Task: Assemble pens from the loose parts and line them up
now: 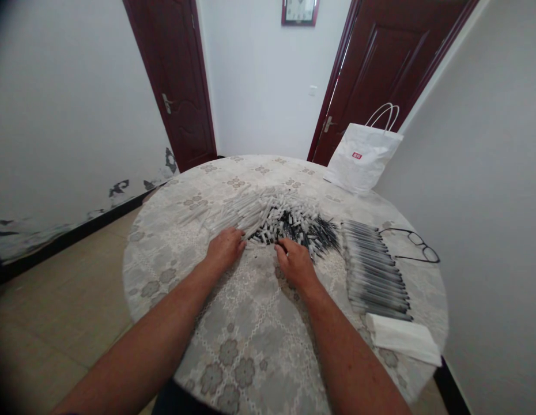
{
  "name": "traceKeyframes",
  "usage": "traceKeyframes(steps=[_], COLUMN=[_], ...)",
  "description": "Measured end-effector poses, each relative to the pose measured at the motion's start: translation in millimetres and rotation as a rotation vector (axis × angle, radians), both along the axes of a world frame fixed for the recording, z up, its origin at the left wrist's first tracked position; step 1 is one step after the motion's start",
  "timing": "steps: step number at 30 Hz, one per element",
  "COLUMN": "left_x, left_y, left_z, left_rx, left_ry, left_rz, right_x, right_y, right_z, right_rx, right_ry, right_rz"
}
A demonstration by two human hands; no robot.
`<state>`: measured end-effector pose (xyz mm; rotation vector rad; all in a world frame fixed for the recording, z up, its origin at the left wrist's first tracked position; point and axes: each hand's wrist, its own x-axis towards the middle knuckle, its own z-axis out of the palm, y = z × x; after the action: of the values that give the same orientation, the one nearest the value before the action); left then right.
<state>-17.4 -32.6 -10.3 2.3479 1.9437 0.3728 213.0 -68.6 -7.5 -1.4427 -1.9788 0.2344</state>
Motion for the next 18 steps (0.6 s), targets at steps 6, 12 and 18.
traceKeyframes(steps=[6, 12, 18], left_x=[6.7, 7.9, 8.2], left_y=[0.3, 3.1, 3.0], left_z=[1.6, -3.0, -4.0], left_rx=[0.011, 0.011, -0.026], left_ry=[-0.028, -0.076, -0.022], left_rz=[-0.017, -0.031, 0.017], right_x=[2.7, 3.8, 5.4], right_y=[1.2, 0.9, 2.1], right_z=[0.5, 0.0, -1.7], right_rx=[0.012, 0.03, 0.032], right_ry=[-0.018, -0.024, -0.023], right_rz=[0.015, 0.011, 0.011])
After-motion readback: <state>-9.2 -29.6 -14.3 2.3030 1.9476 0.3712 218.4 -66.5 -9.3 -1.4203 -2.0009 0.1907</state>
